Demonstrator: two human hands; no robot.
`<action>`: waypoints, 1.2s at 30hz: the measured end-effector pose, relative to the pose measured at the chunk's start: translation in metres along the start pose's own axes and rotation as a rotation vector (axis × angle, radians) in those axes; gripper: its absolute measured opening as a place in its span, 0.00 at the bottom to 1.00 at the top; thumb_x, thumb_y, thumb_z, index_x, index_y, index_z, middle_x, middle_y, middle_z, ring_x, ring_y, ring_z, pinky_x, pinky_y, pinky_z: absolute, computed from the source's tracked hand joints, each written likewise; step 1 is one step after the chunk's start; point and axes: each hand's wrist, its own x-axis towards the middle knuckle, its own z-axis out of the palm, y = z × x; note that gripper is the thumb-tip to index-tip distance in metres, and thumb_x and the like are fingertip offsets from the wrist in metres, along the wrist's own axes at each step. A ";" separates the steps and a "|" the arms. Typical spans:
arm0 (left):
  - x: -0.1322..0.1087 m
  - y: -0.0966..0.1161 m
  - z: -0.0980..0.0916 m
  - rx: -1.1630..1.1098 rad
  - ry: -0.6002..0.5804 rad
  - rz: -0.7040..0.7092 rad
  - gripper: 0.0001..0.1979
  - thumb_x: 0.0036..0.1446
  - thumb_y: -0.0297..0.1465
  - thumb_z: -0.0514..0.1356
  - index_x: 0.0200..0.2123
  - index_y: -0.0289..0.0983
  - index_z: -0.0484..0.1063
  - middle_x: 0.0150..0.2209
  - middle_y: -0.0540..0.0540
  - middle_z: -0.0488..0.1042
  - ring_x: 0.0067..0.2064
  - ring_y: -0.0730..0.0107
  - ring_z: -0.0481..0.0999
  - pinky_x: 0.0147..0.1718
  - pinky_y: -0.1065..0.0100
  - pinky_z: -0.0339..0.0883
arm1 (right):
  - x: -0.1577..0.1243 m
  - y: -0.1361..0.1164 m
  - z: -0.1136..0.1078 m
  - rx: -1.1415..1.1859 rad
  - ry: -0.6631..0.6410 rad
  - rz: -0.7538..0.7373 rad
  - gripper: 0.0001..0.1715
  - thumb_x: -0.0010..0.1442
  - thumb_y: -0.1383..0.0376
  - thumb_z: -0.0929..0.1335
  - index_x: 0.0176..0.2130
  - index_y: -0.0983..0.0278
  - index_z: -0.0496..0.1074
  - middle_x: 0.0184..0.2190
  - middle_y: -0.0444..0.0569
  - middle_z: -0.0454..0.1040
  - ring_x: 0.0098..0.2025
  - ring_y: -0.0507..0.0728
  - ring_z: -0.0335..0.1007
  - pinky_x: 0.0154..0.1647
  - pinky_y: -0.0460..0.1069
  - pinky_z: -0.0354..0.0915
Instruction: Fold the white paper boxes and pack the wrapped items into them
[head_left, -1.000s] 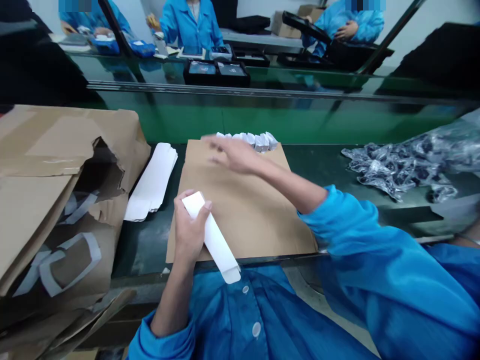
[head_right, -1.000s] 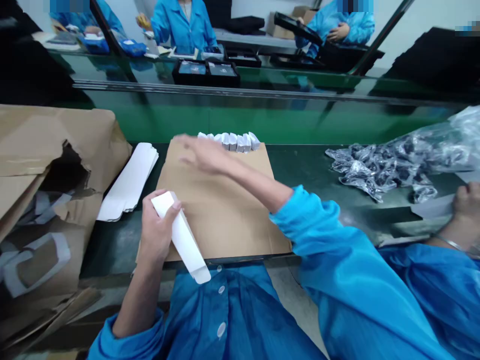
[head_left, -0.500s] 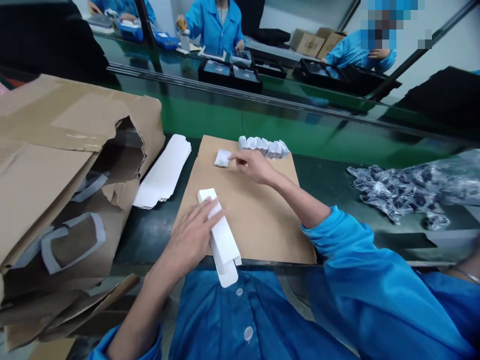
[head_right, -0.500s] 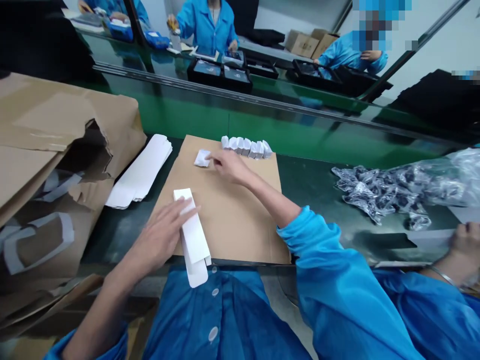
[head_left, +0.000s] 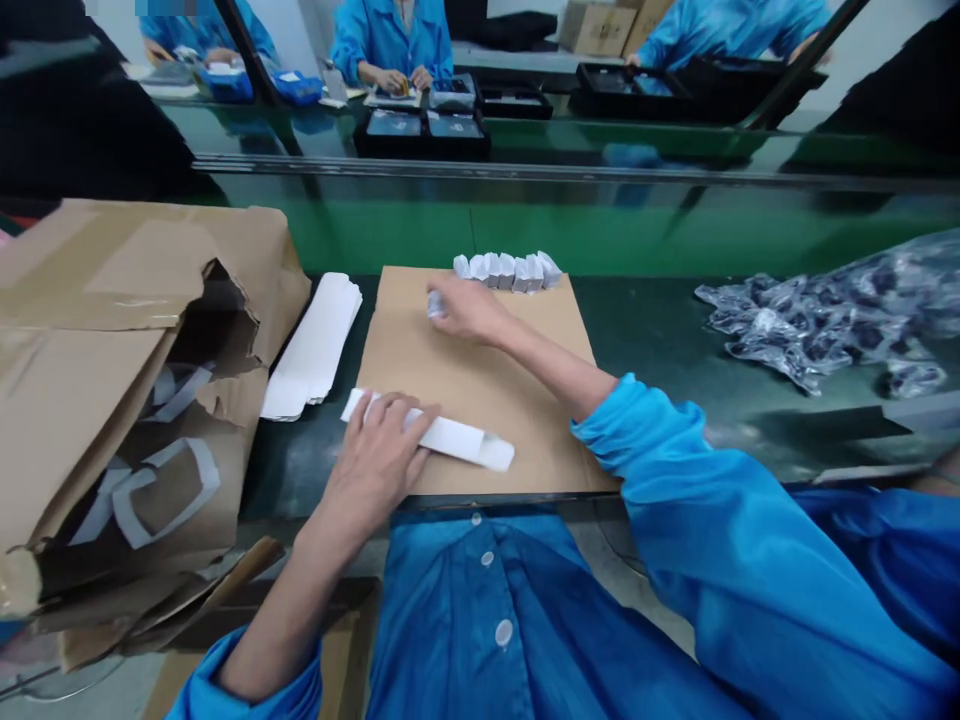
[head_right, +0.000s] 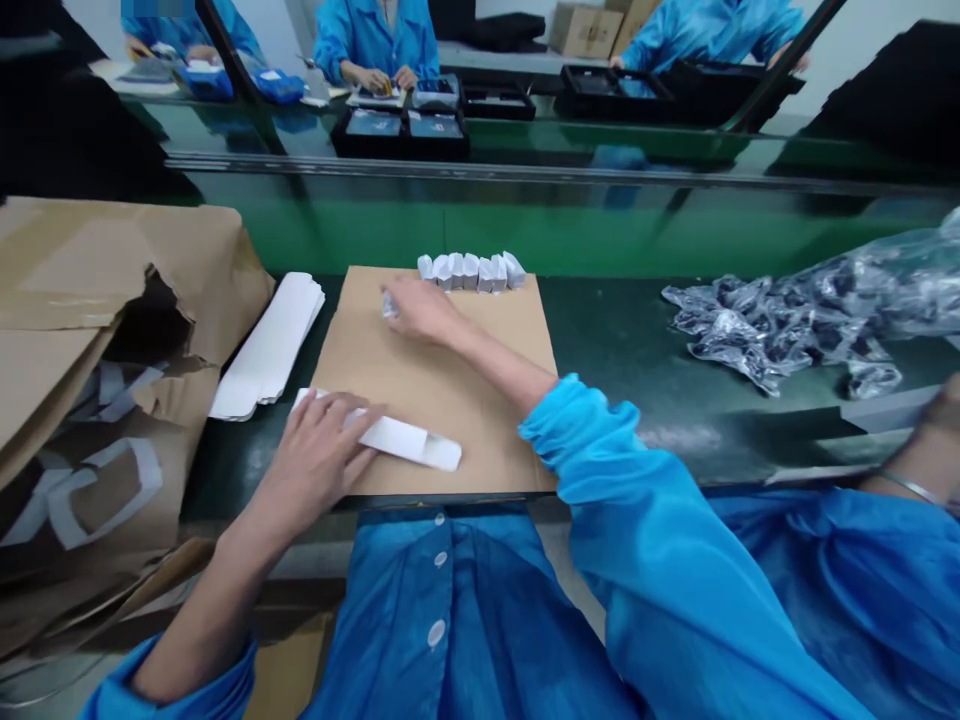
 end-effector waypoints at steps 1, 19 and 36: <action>0.001 -0.001 0.000 0.019 0.007 -0.018 0.21 0.63 0.31 0.56 0.59 0.39 0.68 0.52 0.39 0.73 0.56 0.50 0.69 0.63 0.43 0.54 | -0.019 0.011 -0.004 0.029 0.021 0.054 0.21 0.62 0.66 0.63 0.54 0.68 0.65 0.47 0.56 0.74 0.44 0.60 0.70 0.43 0.52 0.64; 0.030 0.027 0.012 -0.102 -0.206 0.363 0.32 0.60 0.21 0.53 0.63 0.57 0.61 0.63 0.40 0.60 0.54 0.52 0.67 0.43 0.54 0.68 | -0.223 -0.004 -0.026 0.310 0.110 0.143 0.21 0.63 0.67 0.70 0.55 0.67 0.70 0.51 0.53 0.76 0.49 0.58 0.73 0.53 0.55 0.70; 0.028 0.024 0.015 -0.163 -0.101 0.423 0.29 0.58 0.18 0.54 0.58 0.50 0.68 0.63 0.39 0.60 0.59 0.51 0.66 0.47 0.53 0.70 | -0.215 -0.064 0.021 0.622 0.324 0.243 0.26 0.66 0.73 0.61 0.62 0.61 0.62 0.55 0.54 0.72 0.58 0.58 0.69 0.61 0.59 0.68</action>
